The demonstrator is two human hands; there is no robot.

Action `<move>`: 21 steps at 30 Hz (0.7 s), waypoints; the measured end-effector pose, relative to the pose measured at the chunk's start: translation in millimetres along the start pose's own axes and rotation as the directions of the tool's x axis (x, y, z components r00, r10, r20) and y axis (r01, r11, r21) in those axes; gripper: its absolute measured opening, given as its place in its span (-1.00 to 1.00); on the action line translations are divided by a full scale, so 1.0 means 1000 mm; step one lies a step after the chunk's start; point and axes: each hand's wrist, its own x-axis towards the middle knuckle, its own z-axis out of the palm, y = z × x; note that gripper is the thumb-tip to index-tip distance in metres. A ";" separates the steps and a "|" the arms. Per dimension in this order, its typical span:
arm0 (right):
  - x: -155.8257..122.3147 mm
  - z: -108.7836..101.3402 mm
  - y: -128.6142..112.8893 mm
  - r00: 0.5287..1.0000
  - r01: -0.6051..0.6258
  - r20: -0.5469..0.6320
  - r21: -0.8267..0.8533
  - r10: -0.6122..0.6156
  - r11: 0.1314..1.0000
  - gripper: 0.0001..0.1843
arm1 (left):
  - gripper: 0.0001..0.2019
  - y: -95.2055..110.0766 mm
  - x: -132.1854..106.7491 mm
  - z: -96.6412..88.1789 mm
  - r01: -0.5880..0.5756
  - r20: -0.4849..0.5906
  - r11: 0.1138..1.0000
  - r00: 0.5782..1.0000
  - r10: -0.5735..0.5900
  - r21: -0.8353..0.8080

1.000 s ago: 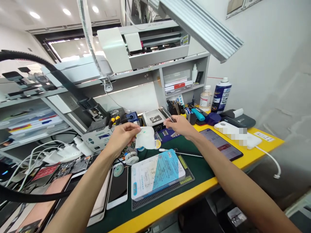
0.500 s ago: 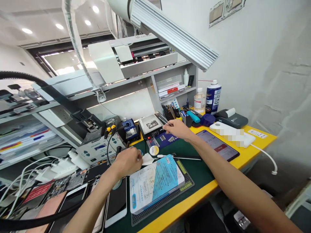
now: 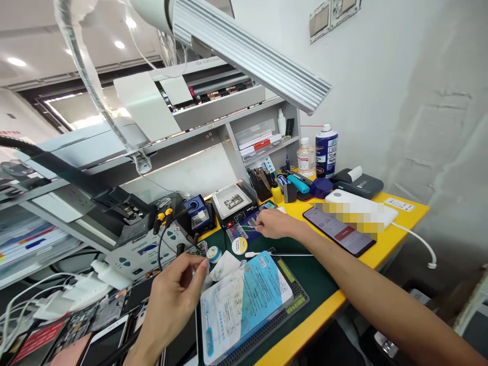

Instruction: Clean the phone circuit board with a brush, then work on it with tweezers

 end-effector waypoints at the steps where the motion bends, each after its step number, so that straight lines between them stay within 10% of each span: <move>1: 0.000 0.002 -0.002 1.000 -0.002 -0.002 -0.015 0.002 1.000 -0.86 | -0.68 -0.006 -0.003 0.002 0.009 -0.027 1.000 1.000 -0.009 -0.022; 6: -0.005 -0.005 -0.007 1.000 -0.011 0.024 -0.068 0.012 0.998 -0.78 | -0.72 -0.025 -0.009 0.007 0.032 -0.129 0.995 0.991 -0.045 -0.096; 13: -0.018 -0.023 -0.006 0.918 0.019 0.398 -0.025 -0.008 1.000 -0.82 | -0.76 -0.026 -0.018 0.006 -0.002 -0.111 0.992 0.994 -0.012 -0.123; 21: -0.013 -0.016 -0.007 0.949 0.013 0.314 0.037 -0.024 0.999 -0.94 | -0.77 -0.027 -0.018 0.011 -0.127 -0.078 0.990 0.989 0.122 -0.055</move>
